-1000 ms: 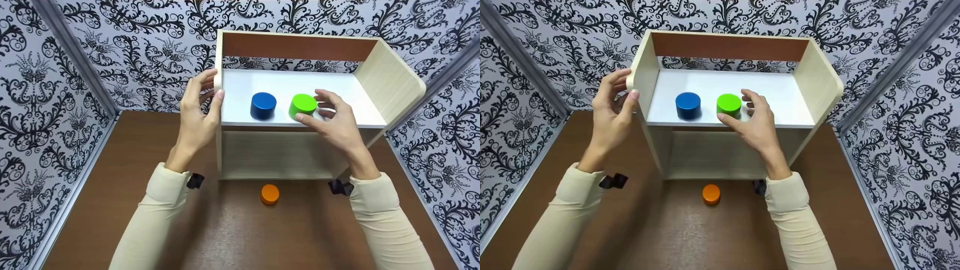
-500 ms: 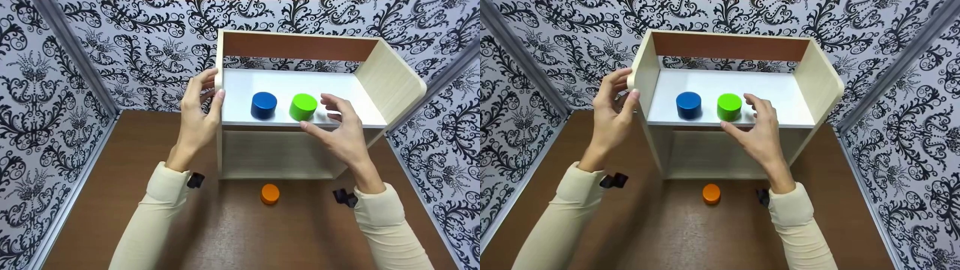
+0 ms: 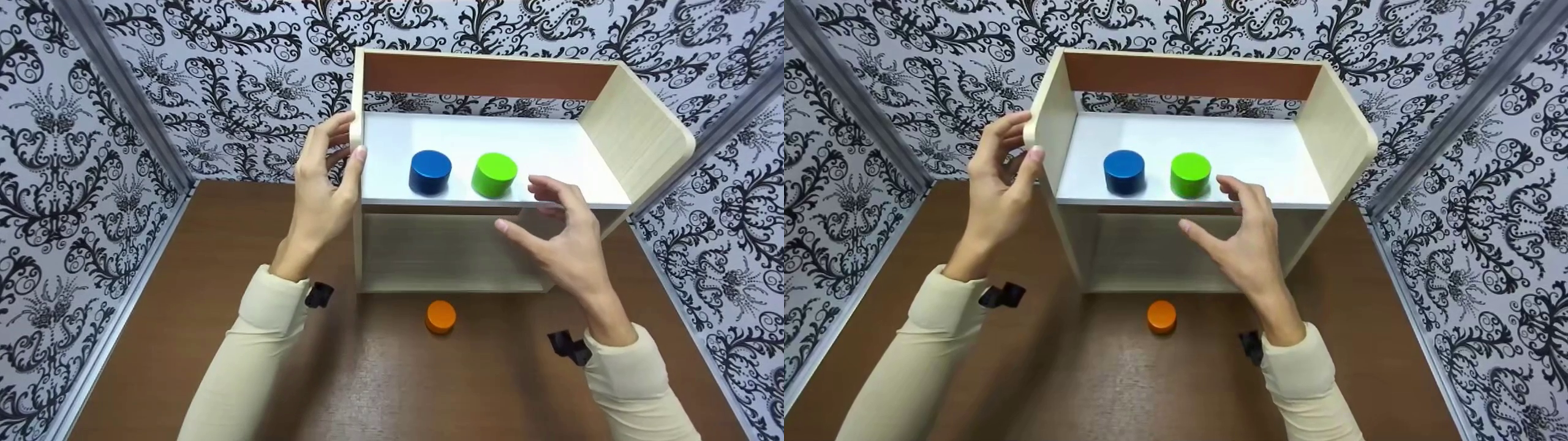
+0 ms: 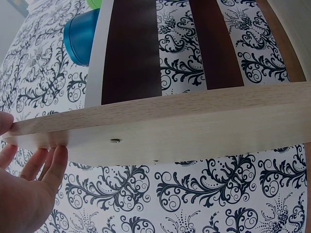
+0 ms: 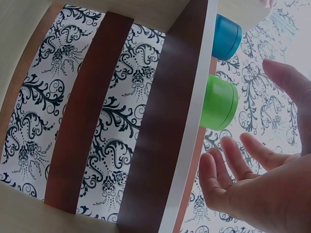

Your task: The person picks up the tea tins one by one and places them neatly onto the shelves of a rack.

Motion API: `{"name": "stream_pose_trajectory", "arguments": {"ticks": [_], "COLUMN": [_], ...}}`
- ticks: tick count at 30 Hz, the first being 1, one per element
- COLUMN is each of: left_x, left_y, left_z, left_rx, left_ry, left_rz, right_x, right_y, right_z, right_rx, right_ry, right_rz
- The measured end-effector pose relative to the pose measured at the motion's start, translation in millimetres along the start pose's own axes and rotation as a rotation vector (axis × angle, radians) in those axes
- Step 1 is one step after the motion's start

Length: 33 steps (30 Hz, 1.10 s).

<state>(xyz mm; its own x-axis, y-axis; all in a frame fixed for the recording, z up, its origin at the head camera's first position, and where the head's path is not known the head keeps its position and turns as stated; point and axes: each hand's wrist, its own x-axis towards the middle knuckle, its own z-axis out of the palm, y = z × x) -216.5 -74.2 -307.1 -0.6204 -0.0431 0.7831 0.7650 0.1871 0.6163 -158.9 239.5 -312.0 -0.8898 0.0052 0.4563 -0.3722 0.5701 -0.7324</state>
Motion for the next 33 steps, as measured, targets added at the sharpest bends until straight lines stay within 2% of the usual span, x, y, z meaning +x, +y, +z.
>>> {"name": "stream_pose_trajectory", "arguments": {"ticks": [16,33], "left_x": [0.1,-0.2], "left_y": [0.5,0.4], "left_z": [0.1,0.2], "left_rx": [-0.002,0.000], "left_ry": [0.003,-0.001], "left_rz": [0.000,-0.007], "right_x": [-28.8,-55.1], "right_y": [18,53], "right_z": [8,30], "right_rx": [0.038,0.073], "right_ry": [-0.045,-0.115], "right_rz": [0.020,0.062]}}
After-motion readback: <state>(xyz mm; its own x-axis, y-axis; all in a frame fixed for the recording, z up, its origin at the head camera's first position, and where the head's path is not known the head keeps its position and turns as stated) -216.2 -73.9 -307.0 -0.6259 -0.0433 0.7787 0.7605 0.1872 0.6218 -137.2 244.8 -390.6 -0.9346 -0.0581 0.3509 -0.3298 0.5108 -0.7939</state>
